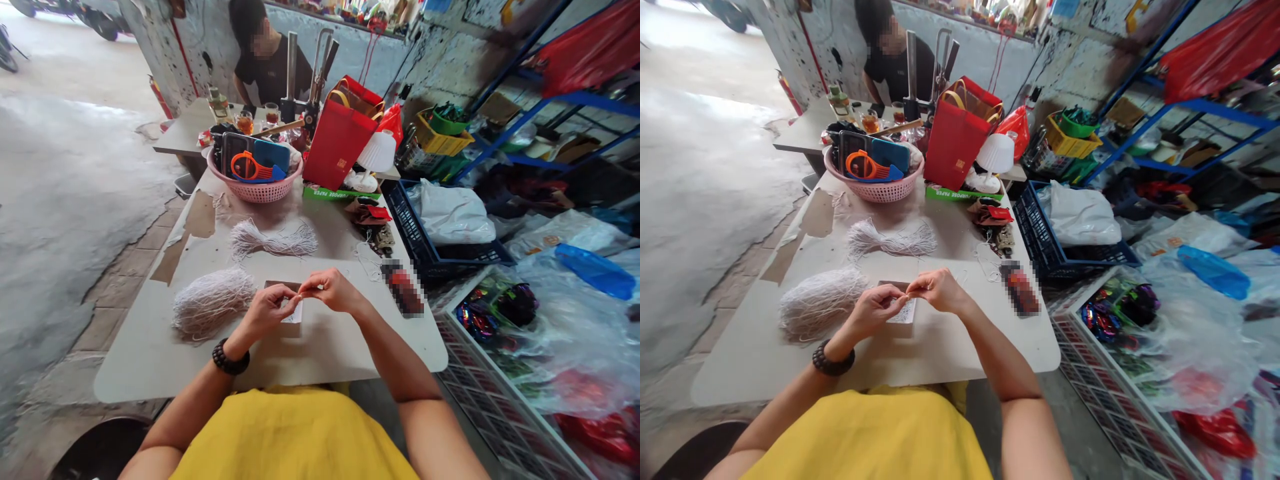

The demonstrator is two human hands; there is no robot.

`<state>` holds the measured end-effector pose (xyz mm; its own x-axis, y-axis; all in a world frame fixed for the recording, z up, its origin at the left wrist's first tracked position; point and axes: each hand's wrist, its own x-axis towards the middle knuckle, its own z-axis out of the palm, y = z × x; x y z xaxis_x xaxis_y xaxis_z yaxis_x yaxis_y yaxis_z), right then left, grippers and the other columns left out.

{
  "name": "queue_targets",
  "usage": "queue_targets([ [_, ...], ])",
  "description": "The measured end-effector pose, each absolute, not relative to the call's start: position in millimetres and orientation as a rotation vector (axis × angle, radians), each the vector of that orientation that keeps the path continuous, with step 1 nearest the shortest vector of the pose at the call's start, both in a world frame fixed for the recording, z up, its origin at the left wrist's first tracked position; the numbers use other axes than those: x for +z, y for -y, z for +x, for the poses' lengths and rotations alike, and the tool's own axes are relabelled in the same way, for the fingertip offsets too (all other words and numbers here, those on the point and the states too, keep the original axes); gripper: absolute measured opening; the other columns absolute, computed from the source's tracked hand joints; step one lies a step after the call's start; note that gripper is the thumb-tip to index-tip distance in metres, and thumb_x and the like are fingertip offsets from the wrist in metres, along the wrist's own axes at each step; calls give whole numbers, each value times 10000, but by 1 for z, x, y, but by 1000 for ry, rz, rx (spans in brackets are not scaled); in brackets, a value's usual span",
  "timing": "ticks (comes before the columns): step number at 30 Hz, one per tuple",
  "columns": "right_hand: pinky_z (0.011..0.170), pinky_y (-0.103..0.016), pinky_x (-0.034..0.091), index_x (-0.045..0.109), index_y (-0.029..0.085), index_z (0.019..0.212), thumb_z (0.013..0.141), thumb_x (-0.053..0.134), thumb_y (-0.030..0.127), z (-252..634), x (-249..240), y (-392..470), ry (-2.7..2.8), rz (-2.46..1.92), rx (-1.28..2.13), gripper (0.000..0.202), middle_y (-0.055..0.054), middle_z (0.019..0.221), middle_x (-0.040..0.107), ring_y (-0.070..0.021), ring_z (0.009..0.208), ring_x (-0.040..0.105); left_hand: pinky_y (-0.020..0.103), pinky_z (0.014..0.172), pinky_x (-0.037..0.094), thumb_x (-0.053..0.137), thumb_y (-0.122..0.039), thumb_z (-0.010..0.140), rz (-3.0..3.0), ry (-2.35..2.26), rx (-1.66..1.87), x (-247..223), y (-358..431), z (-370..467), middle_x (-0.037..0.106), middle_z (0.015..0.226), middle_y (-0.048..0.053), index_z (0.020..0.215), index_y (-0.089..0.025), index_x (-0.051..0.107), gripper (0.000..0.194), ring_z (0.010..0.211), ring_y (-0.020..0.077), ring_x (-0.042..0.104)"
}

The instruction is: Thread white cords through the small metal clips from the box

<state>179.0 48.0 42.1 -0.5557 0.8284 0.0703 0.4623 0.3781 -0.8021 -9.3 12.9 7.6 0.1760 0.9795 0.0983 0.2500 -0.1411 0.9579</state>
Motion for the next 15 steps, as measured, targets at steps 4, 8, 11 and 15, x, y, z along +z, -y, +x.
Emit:
queue_targets([
  [4,626,-256,461,757,204,823,840,687,337,174,35,-43,1804,-1083,1008,151,-26,745,687,-137,664,595,202,447,336,672,-402,724,1314,-1309,1093,2,-17,-4,602,496,-8,677,-145,729,267,450,91,448],
  [8,664,-264,500,756,228,859,868,658,281,159,26,-30,1800,-1017,807,111,-36,793,673,-142,710,604,230,539,452,687,-447,705,1177,-1304,1205,2,-19,-2,713,620,48,683,-139,741,313,540,134,575],
  [11,692,-262,517,747,224,879,876,641,225,151,21,-25,1808,-1040,737,106,-39,807,672,-152,756,629,247,588,496,705,-454,701,1162,-1269,1238,3,-18,-2,735,656,60,701,-144,746,313,580,154,619],
  [15,696,-264,523,731,210,876,869,645,197,151,21,-25,1843,-1136,700,87,-37,805,678,-154,740,638,267,626,524,682,-442,736,1215,-1254,1226,2,-15,-2,754,698,78,736,-145,756,307,629,180,661],
])
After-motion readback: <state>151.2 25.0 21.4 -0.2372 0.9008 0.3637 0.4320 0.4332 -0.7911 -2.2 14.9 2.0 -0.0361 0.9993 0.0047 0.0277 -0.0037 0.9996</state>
